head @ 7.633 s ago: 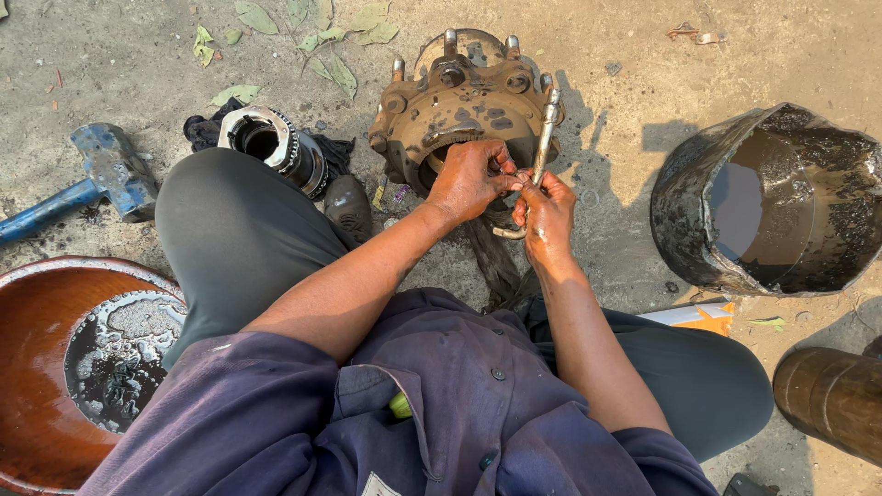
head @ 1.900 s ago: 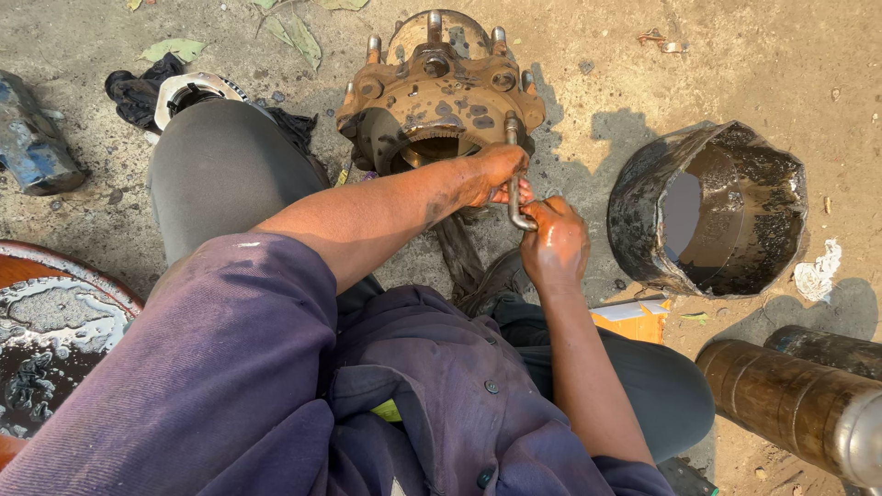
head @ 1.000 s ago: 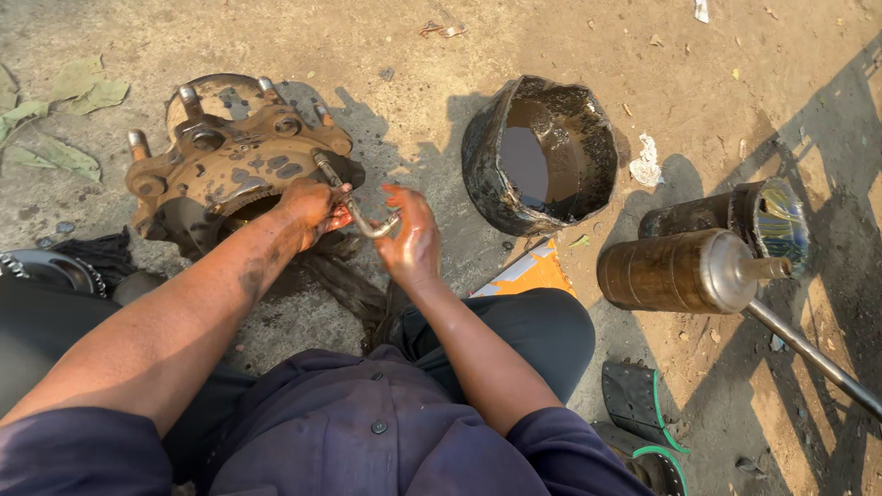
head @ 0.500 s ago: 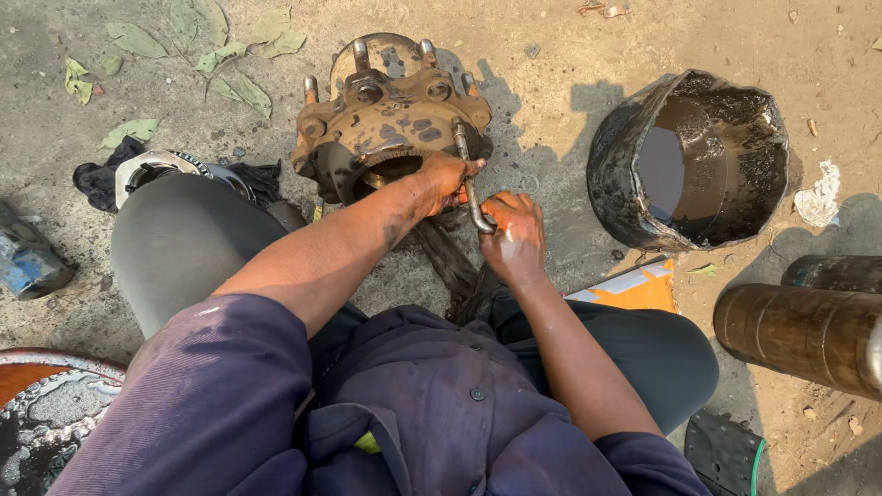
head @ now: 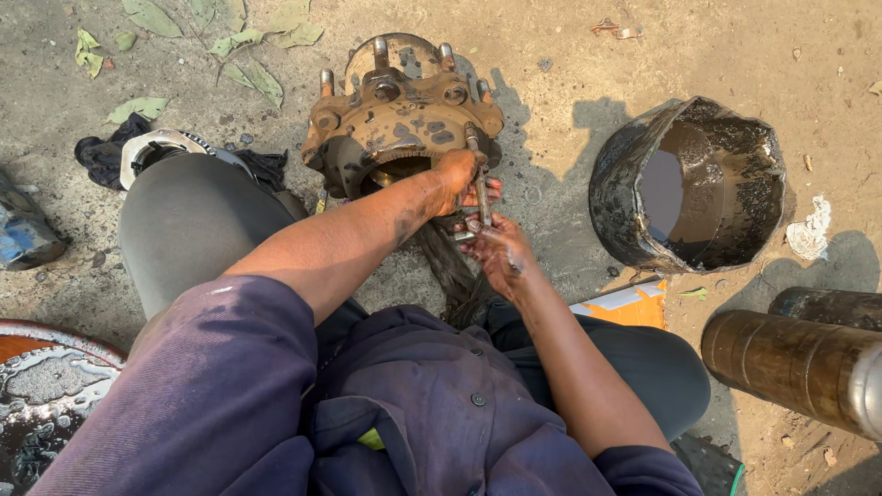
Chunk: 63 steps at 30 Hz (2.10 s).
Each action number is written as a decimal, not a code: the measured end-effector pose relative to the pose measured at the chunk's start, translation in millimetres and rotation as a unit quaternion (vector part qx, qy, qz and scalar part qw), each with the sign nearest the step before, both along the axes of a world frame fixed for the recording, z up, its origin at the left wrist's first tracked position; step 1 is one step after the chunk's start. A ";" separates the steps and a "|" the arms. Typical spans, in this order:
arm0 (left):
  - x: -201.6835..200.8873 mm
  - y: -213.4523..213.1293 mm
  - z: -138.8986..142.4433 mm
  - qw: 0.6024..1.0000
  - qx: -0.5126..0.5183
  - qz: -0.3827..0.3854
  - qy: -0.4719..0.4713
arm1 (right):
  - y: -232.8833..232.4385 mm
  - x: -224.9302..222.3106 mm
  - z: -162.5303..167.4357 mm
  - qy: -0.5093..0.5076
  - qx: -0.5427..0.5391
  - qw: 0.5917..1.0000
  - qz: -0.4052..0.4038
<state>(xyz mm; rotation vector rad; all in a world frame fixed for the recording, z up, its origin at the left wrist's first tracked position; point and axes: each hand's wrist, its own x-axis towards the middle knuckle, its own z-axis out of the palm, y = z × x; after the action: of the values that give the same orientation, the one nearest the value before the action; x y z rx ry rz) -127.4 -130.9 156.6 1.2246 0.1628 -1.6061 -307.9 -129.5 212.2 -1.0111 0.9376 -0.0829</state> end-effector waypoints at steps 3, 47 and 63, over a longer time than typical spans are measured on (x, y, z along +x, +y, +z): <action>-2.6 1.6 1.4 0.991 0.011 -0.082 -0.108 | 7.0 0.2 17.8 0.125 -0.514 0.837 0.142; -6.4 -14.6 -0.9 1.000 -0.013 0.011 0.004 | -14.6 -8.7 2.4 0.027 -0.146 0.989 0.016; -12.7 -15.7 -26.7 0.993 0.028 -0.051 -0.102 | -26.7 -7.5 -19.6 0.075 0.006 0.997 0.009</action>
<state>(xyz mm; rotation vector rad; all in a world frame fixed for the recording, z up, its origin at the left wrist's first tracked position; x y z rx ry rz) -140.1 -146.7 129.9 1.4515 0.0155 -1.5617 -315.4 -156.2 192.7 -1.0245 1.0638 0.0137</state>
